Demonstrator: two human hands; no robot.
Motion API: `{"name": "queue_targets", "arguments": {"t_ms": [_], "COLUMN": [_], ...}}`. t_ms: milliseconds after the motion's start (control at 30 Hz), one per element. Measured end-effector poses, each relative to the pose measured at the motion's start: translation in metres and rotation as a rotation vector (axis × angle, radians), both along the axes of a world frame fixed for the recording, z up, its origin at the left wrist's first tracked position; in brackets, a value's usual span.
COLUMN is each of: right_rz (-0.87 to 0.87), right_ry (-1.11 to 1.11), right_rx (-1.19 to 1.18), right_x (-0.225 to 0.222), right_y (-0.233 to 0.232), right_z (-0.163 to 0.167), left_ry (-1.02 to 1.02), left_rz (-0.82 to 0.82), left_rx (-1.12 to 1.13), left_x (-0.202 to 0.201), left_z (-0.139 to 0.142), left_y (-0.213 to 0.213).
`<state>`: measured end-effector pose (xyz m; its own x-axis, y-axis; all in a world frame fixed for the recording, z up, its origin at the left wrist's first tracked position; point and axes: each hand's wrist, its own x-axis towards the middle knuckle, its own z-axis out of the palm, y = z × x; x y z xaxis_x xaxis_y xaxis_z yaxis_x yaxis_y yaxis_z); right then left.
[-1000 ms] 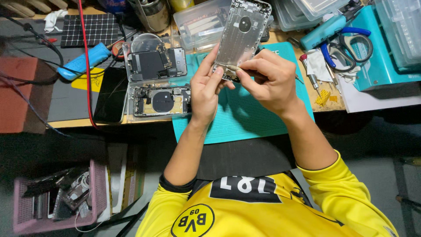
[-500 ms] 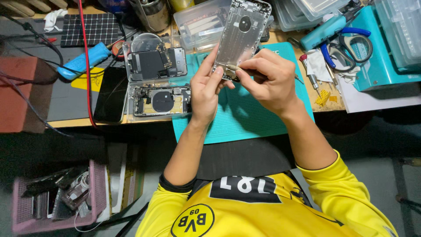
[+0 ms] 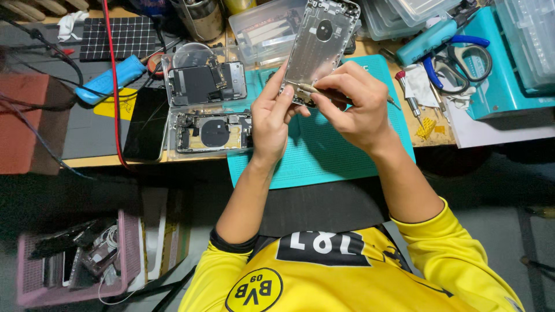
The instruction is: The person holds a disassembled phone frame in one hand and uses a pry tool and tweezers to detach small internal components from the old housing and move them onto the work mat. They repeatedly reposition the frame, work along its edges, and set removed parts aside on the mat.
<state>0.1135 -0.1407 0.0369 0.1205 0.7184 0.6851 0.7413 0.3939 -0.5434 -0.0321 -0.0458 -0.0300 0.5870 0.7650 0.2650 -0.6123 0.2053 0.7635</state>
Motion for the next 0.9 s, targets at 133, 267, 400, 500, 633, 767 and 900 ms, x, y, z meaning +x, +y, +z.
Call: {"name": "queue_targets", "arguments": {"t_ms": [133, 267, 400, 500, 633, 767, 900], "right_rz": [0.009, 0.024, 0.087, 0.062, 0.029, 0.041, 0.099], "right_ry": [0.003, 0.022, 0.065, 0.058, 0.033, 0.071, 0.101], "right_rx": [-0.005, -0.014, -0.005, -0.014, -0.064, -0.09, 0.021], "right_x": [0.0, 0.0, -0.002, -0.002, 0.0, 0.002, 0.002], "right_y": [0.0, 0.0, 0.002, 0.004, 0.005, 0.006, 0.009], "right_z": [0.001, 0.001, 0.0, -0.001, -0.004, -0.008, -0.011], "left_ry": [0.001, -0.001, 0.02, 0.058, 0.133, 0.149, 0.108], "left_rz": [0.006, 0.009, 0.031, 0.056, 0.124, 0.142, 0.136], "left_rx": [-0.002, -0.013, 0.03, 0.062, 0.171, 0.176, 0.162], "left_x": [0.001, 0.0, 0.001, -0.001, 0.0, 0.002, 0.006], "left_z": [0.0, 0.0, 0.001, 0.002, 0.003, 0.002, 0.001], "left_y": [0.0, 0.0, 0.0, 0.0, -0.001, -0.002, -0.002]}}
